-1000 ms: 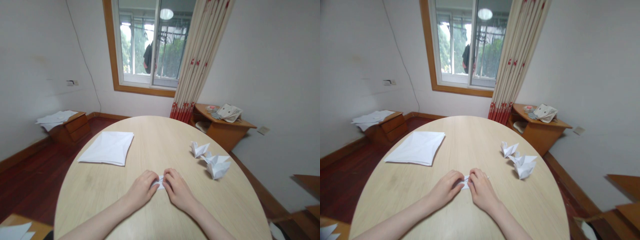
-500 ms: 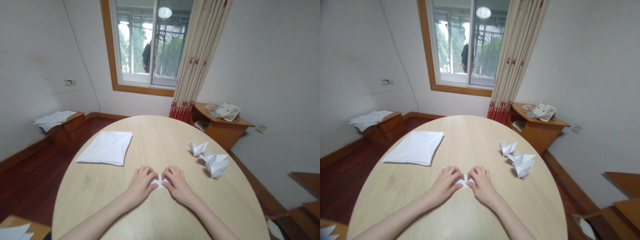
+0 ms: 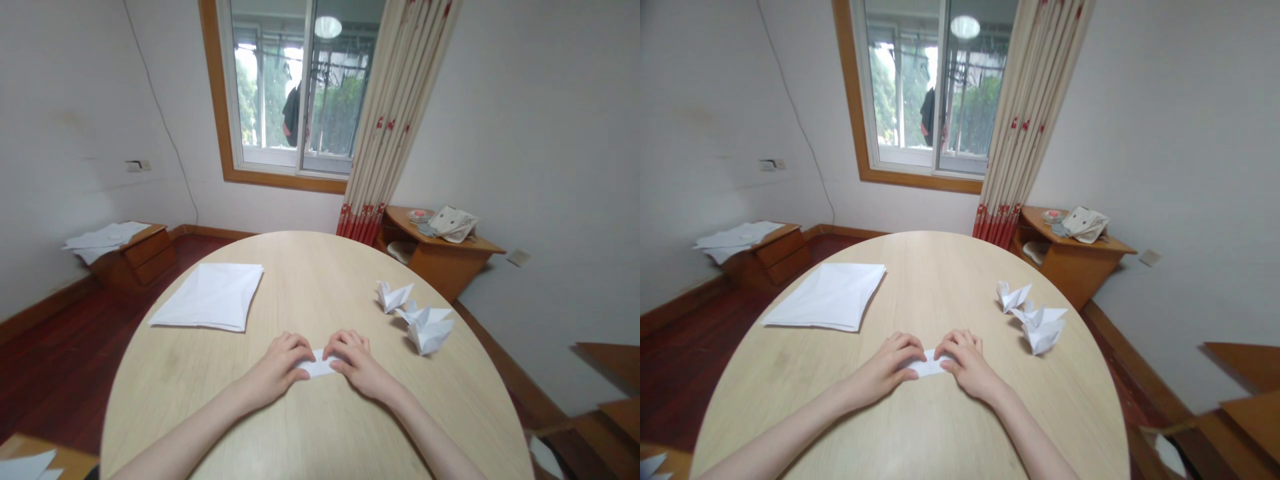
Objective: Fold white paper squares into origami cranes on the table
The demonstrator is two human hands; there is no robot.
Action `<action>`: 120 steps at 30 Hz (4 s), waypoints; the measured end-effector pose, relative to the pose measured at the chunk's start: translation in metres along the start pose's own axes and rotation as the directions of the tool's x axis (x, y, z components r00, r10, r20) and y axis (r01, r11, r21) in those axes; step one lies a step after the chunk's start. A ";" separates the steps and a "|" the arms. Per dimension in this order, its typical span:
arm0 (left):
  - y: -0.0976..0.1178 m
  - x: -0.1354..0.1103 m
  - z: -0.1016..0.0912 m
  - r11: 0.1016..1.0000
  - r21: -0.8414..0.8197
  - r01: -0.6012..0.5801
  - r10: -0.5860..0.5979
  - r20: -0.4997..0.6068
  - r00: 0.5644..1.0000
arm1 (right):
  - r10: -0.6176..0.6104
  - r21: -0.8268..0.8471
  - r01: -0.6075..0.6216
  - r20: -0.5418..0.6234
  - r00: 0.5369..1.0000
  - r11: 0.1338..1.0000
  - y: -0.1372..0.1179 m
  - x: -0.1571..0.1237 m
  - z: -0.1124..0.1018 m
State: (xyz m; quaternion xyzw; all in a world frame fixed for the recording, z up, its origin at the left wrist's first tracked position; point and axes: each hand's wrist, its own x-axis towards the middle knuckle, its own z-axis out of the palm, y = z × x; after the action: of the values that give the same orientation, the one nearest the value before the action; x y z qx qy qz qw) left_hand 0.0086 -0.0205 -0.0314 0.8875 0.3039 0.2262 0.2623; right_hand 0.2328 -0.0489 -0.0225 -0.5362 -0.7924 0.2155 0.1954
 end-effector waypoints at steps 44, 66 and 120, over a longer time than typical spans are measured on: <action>0.004 -0.003 -0.009 0.976 0.131 -0.175 0.172 0.039 0.984 | -0.281 -0.086 0.274 -0.082 0.956 0.958 -0.009 -0.010 0.004; -0.003 0.001 0.003 0.999 0.000 -0.046 0.046 -0.074 0.996 | -0.149 -0.010 0.149 -0.156 0.976 0.989 -0.015 -0.006 0.021; 0.002 -0.001 0.006 0.993 0.085 0.084 -0.050 -0.346 0.937 | -0.237 -0.089 0.220 -0.364 0.901 0.972 -0.015 -0.006 0.022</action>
State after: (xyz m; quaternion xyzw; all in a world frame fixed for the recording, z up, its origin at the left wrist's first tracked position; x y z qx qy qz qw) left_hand 0.0120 -0.0249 -0.0352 0.8356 0.3855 0.3531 0.1689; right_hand 0.2116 -0.0620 -0.0330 -0.4751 -0.8030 0.0674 0.3535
